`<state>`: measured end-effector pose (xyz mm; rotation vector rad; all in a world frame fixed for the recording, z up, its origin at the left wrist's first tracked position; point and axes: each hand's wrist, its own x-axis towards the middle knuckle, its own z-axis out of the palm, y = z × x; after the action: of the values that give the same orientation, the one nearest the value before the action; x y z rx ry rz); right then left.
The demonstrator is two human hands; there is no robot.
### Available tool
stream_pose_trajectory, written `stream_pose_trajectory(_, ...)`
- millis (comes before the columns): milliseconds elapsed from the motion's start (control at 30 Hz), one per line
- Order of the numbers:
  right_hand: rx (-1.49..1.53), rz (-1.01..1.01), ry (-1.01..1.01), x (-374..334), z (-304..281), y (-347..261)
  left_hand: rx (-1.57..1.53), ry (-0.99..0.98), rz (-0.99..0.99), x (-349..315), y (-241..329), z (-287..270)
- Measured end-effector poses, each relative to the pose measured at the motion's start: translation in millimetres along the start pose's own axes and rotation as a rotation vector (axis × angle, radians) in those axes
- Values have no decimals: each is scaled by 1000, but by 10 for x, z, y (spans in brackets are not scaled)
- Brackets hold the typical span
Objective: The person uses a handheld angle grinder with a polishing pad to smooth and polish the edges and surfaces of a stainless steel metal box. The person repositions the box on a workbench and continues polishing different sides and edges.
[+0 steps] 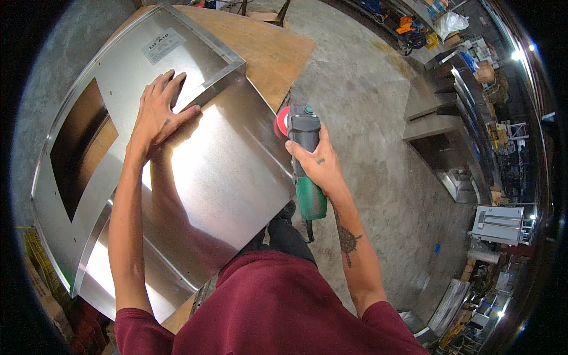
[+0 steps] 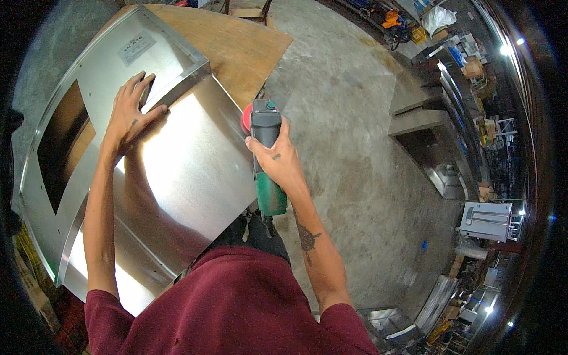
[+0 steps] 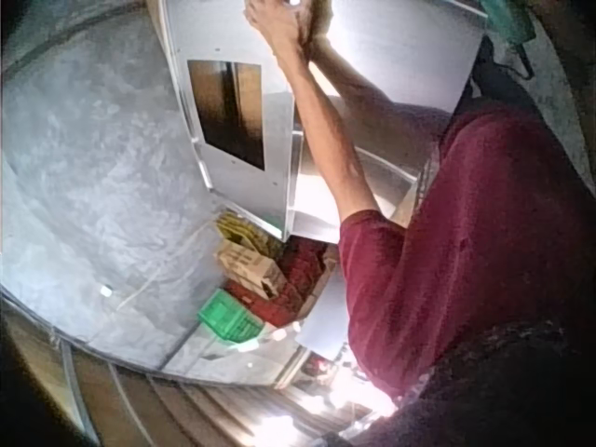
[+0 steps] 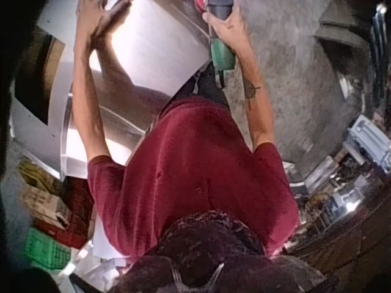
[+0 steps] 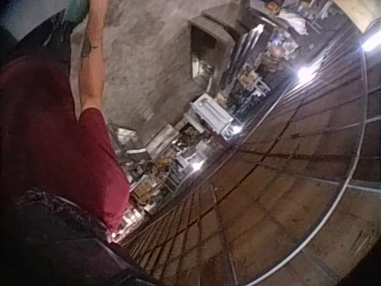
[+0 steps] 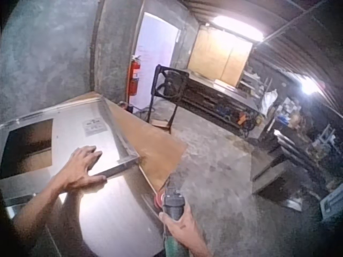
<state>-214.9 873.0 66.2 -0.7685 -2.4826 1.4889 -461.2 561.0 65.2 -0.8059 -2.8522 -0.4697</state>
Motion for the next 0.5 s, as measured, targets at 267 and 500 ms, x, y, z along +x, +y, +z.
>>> stream_pose_trajectory(267,45,-1,2,-130,-33,163,16,-8,-3,11,-25,11)
stream_pose_trajectory(500,18,28,20,-274,-89,256,6,-14,-6,-12,23,-25)
